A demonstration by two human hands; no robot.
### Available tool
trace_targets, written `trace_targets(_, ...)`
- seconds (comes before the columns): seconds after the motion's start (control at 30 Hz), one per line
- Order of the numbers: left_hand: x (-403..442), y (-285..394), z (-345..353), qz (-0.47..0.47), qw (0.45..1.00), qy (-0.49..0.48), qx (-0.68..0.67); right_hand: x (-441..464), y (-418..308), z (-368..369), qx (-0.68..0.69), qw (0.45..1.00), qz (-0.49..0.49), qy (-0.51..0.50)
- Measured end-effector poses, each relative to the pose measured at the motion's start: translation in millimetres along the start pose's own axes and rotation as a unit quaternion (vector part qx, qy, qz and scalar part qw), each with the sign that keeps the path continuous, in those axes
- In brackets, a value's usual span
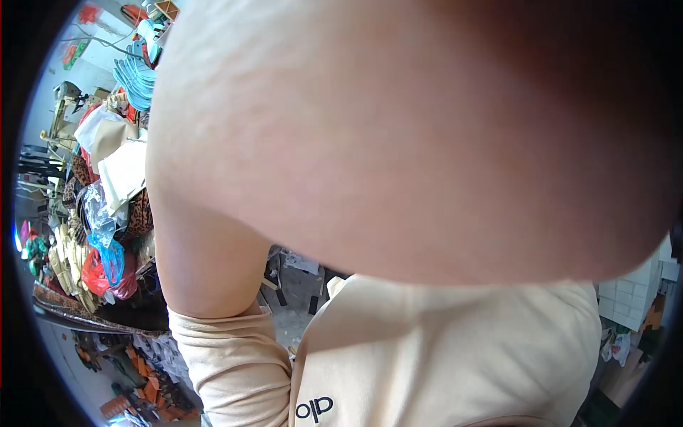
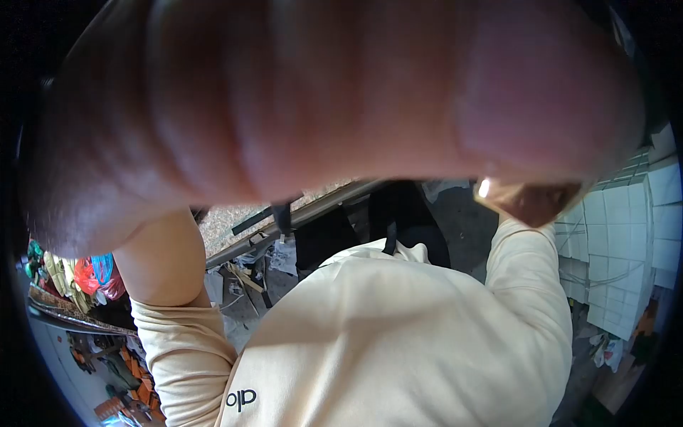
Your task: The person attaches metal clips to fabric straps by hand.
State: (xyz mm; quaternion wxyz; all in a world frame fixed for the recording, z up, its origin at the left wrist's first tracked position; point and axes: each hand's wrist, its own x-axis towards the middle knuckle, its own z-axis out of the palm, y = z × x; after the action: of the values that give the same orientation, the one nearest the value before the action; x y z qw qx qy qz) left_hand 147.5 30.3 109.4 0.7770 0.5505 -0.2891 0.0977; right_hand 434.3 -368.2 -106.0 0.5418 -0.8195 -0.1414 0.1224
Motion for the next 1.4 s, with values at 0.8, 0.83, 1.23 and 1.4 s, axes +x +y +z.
trace_targets(0.8,45,-23,10,-0.019,0.965,-0.091,-0.246,-24,-59,16,-0.013,0.988,-0.013,0.156)
trace_targets(0.83,46,-23,9,-0.020,0.962,-0.094,-0.255,-25,-63,20,-0.013,0.987,-0.014,0.161)
trace_targets(1.23,50,-12,17,-0.065,0.987,-0.129,-0.076,-63,-103,81,-0.014,0.974,-0.018,0.226)
trace_targets(1.4,-35,23,65,-0.134,0.975,-0.074,0.158,-92,-134,129,0.101,0.976,-0.061,0.180)
